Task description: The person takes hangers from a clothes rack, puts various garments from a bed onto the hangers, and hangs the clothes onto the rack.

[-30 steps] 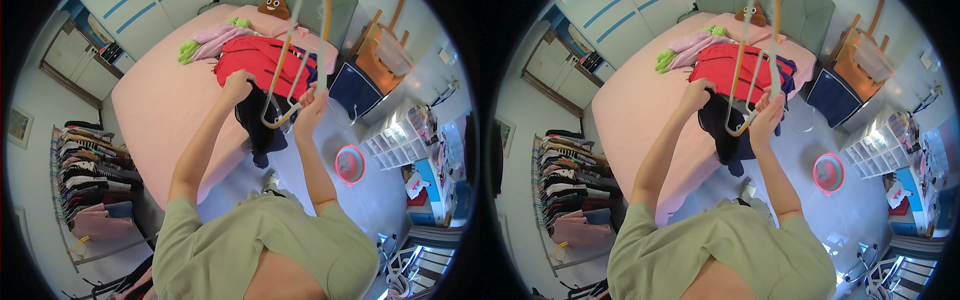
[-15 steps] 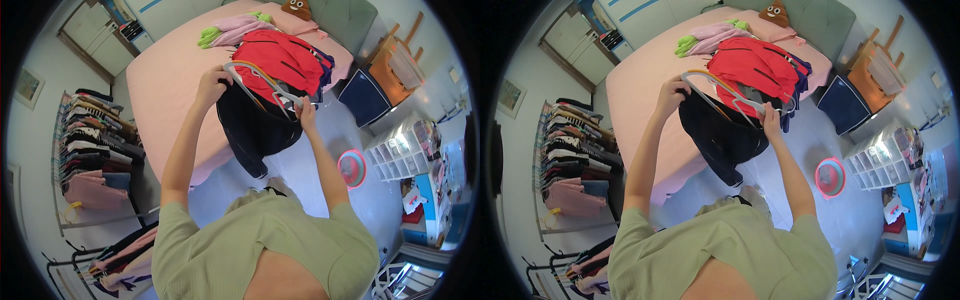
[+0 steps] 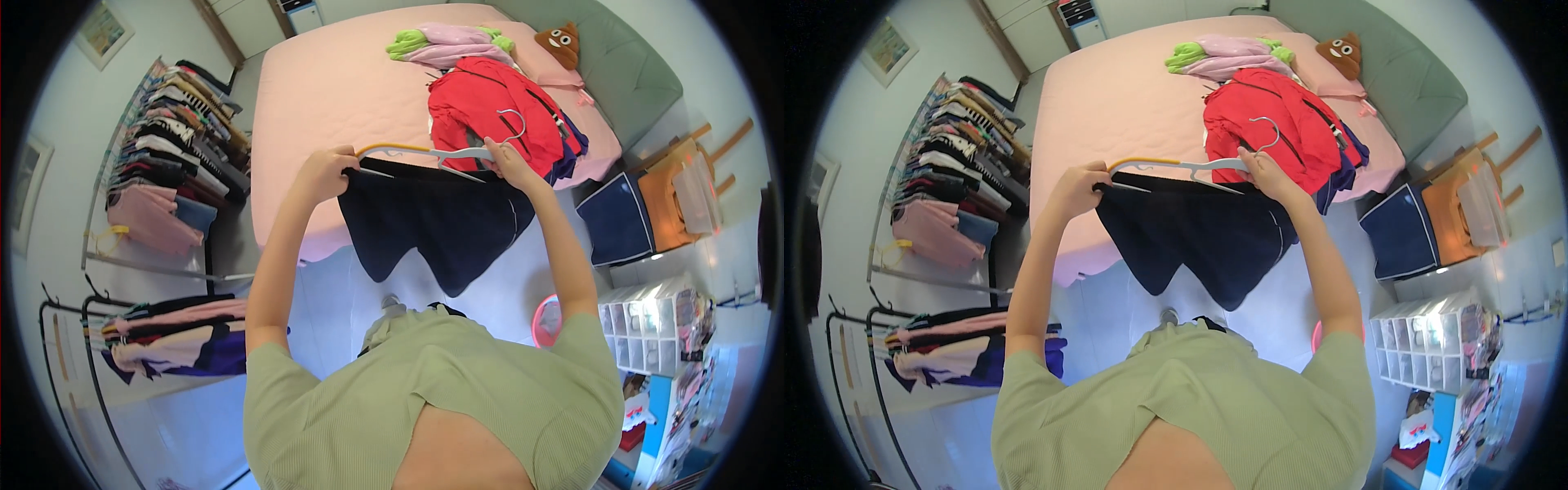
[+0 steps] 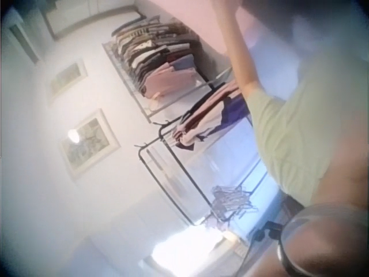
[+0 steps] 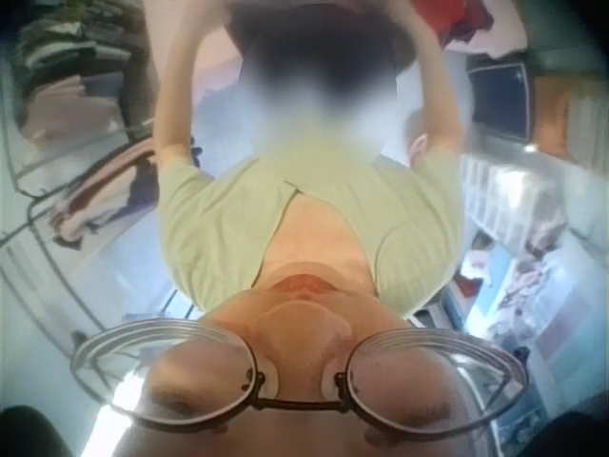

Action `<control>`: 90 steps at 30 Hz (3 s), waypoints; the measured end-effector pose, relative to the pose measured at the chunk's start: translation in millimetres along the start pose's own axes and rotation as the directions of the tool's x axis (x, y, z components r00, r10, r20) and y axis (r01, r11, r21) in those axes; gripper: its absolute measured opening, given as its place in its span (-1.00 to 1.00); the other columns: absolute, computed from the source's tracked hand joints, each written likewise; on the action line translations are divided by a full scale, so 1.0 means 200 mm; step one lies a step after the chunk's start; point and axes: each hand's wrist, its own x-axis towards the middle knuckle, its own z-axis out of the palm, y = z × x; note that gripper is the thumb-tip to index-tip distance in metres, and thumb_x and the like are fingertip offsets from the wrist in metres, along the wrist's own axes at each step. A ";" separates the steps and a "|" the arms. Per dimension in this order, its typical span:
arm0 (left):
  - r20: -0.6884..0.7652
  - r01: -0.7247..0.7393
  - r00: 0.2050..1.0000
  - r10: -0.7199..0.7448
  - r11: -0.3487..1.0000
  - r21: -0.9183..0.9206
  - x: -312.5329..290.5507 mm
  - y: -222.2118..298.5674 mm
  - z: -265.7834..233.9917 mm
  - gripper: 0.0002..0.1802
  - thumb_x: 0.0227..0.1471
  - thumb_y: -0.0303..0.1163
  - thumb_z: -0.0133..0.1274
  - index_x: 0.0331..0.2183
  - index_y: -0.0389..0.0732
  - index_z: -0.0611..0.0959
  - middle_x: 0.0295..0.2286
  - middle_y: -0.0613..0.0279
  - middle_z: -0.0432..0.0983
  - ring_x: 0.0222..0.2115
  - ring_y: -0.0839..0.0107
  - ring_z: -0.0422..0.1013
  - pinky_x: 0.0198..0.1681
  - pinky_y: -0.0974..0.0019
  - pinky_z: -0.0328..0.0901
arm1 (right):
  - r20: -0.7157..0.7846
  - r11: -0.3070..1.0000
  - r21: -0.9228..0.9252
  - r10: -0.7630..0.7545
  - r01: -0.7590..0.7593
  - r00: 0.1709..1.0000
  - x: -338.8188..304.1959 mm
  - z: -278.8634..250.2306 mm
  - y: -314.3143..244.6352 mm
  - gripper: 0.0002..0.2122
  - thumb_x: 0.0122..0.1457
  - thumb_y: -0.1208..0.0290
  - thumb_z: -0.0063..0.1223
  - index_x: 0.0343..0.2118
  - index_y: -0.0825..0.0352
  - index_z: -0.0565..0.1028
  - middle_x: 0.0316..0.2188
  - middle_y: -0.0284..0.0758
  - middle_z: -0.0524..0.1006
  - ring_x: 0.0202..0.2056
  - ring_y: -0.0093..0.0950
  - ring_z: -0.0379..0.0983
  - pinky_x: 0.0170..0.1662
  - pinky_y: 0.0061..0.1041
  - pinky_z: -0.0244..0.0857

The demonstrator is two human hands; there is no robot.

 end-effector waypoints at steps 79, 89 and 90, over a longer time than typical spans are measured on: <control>-0.590 0.823 0.032 -0.807 0.356 -0.442 -2.87 1.17 -0.69 -0.74 -0.10 -0.37 0.16 -0.41 -0.35 0.50 -0.66 0.06 0.34 -0.63 0.41 0.14 -0.53 0.38 0.16 | 0.175 0.654 0.193 -0.756 0.731 0.630 -0.19 2.91 -0.64 -0.41 -0.04 0.53 0.10 0.11 0.26 0.19 -0.11 -0.14 0.33 -0.09 -0.12 0.28 -0.03 -0.34 0.18; -0.531 0.922 -0.152 -0.834 0.073 -0.379 -2.97 1.20 -0.74 -0.75 -0.11 -0.36 0.15 -0.42 -0.33 0.51 -0.66 0.08 0.36 -0.63 0.38 0.15 -0.47 0.38 0.18 | 0.514 0.739 0.299 -0.658 0.604 0.550 0.27 3.12 -0.98 -0.80 0.13 0.42 -0.05 -0.25 0.42 0.46 -0.31 -0.17 0.50 -0.28 -0.42 0.45 -0.20 -0.50 0.27; -0.521 0.911 -0.149 -0.840 0.089 -0.404 -2.96 1.20 -0.73 -0.76 -0.11 -0.37 0.15 -0.42 -0.33 0.52 -0.66 0.12 0.36 -0.62 0.42 0.16 -0.46 0.40 0.19 | 0.732 0.792 0.296 -0.547 0.534 0.406 0.34 3.14 -1.05 -0.77 0.14 0.38 -0.06 -0.24 0.43 0.46 -0.30 -0.23 0.51 -0.29 -0.48 0.43 -0.19 -0.53 0.25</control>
